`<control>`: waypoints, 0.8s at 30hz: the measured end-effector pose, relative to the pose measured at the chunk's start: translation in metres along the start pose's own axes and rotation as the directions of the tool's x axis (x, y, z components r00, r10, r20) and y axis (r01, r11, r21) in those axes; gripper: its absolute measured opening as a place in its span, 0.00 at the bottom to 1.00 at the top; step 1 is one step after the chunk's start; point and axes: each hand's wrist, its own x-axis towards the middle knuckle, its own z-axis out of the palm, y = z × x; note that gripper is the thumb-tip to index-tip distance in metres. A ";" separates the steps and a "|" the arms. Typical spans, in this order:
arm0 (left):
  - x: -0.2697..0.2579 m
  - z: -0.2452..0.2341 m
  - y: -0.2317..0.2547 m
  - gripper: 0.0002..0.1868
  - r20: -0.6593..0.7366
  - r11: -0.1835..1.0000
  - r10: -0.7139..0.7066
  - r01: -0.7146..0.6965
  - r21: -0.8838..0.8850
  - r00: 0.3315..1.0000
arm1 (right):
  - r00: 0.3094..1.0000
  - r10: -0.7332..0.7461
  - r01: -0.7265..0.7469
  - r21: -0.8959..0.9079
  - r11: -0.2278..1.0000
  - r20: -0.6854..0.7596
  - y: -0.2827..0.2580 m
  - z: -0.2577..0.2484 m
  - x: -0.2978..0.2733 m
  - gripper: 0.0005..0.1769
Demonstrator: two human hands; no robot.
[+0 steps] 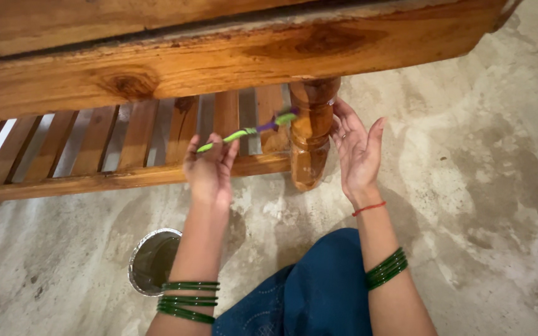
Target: The person sits on the floor and uses a toothbrush dipped in a liquid from a metal container to scrub the leg of a wooden stool. They repeatedly dip the brush and scrub the same area of the stool leg.
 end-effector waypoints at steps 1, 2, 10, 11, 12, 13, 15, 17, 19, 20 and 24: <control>-0.002 0.003 -0.003 0.27 -0.011 0.999 0.003 -0.002 0.054 1.000 | 1.000 0.002 -0.002 -0.012 1.000 -0.002 -0.001 0.000 0.000 0.60; -0.003 0.006 -0.005 0.27 -0.022 0.994 0.006 -0.004 0.107 1.000 | 1.000 0.005 -0.005 0.002 1.000 -0.001 -0.001 0.000 0.001 0.60; -0.020 -0.001 0.000 0.27 -0.043 0.964 0.036 -0.024 0.266 0.998 | 1.000 -0.009 0.009 0.025 1.000 0.010 0.002 -0.004 0.002 0.59; -0.017 0.002 0.001 0.27 -0.021 0.976 0.035 -0.030 0.217 0.999 | 1.000 -0.010 0.010 0.017 1.000 0.012 0.001 -0.003 0.002 0.59; -0.013 0.006 0.000 0.26 -0.010 0.987 0.022 -0.020 0.159 1.000 | 1.000 -0.012 0.012 0.010 1.000 0.013 0.000 -0.003 0.002 0.59; -0.007 0.012 -0.001 0.26 0.002 0.995 0.009 -0.009 0.103 1.000 | 1.000 -0.014 0.014 0.004 1.000 0.013 -0.001 -0.002 0.002 0.60; -0.007 0.015 -0.004 0.26 0.026 0.993 0.020 -0.023 0.113 0.999 | 1.000 -0.014 0.014 -0.001 1.000 0.011 -0.002 -0.001 0.002 0.60; -0.016 0.014 -0.010 0.26 0.047 0.968 0.065 -0.074 0.241 0.997 | 1.000 -0.009 0.009 0.004 1.000 0.007 -0.001 -0.002 0.001 0.60; -0.028 0.010 -0.013 0.26 0.017 0.943 0.063 -0.065 0.327 0.998 | 1.000 0.003 -0.003 0.019 1.000 0.000 0.000 -0.005 0.002 0.60; -0.031 0.010 -0.013 0.27 0.002 0.927 0.063 -0.059 0.369 0.998 | 1.000 -0.004 0.004 0.020 1.000 0.006 0.001 -0.007 0.003 0.60; -0.026 0.012 -0.009 0.24 -0.011 0.985 0.026 -0.023 0.172 1.000 | 0.999 -0.023 0.022 0.022 1.000 0.031 0.003 -0.007 0.000 0.61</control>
